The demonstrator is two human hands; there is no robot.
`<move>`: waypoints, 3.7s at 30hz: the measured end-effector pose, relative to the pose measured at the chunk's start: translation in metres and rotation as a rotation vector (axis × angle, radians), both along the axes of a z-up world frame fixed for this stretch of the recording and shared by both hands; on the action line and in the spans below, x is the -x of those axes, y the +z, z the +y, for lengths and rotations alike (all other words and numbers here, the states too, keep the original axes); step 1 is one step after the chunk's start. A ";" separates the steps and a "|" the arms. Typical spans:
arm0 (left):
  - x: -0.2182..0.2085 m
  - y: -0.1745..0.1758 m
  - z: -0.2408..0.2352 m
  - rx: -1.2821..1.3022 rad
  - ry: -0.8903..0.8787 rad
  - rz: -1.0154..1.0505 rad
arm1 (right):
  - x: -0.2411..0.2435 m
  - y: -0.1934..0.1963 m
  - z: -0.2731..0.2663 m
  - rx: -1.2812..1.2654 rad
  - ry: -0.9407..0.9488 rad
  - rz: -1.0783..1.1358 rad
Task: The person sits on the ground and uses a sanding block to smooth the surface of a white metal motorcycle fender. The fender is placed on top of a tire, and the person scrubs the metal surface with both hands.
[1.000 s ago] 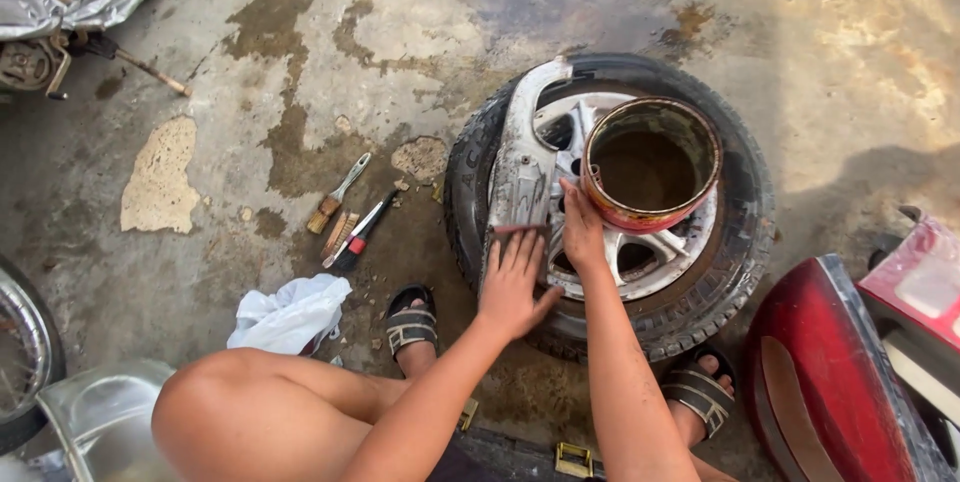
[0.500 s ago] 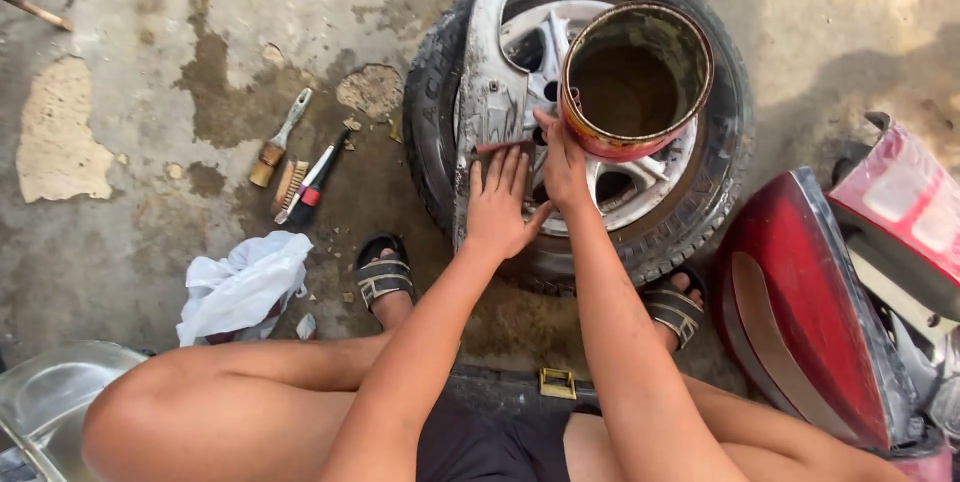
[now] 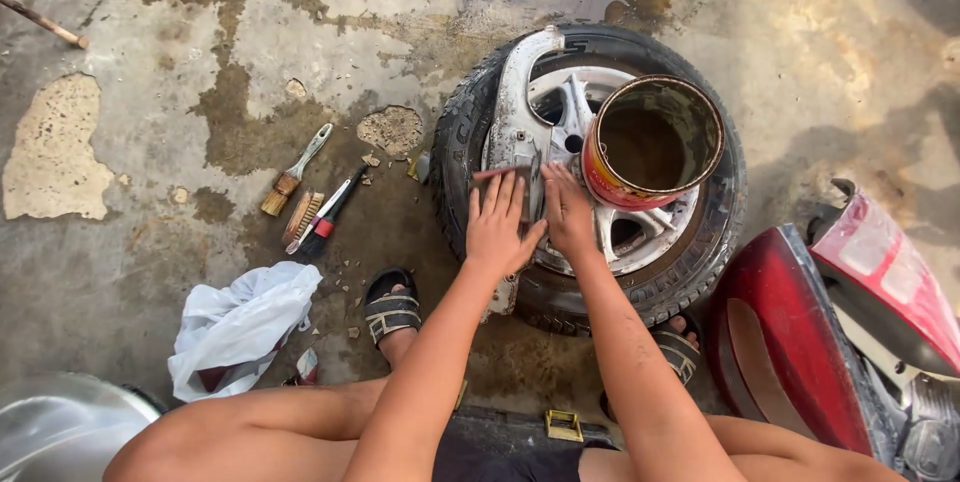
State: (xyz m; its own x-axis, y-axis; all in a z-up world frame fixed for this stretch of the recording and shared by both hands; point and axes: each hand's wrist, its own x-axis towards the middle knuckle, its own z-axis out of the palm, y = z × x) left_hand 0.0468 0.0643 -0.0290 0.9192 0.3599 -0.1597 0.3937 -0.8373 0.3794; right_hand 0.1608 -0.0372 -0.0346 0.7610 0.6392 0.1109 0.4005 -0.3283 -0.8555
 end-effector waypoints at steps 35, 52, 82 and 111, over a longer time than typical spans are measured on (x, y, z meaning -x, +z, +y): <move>0.074 0.003 -0.056 0.014 -0.274 -0.220 | 0.072 0.046 0.000 0.355 -0.492 0.092; 0.103 0.024 -0.084 0.018 -0.157 -0.041 | 0.082 -0.008 -0.071 0.112 -0.121 -0.370; 0.069 0.011 -0.072 -0.051 -0.134 -0.113 | 0.077 -0.023 -0.070 0.080 -0.289 -0.212; -0.033 0.044 -0.012 -0.108 -0.059 0.261 | 0.084 0.010 -0.060 0.273 -0.210 -0.354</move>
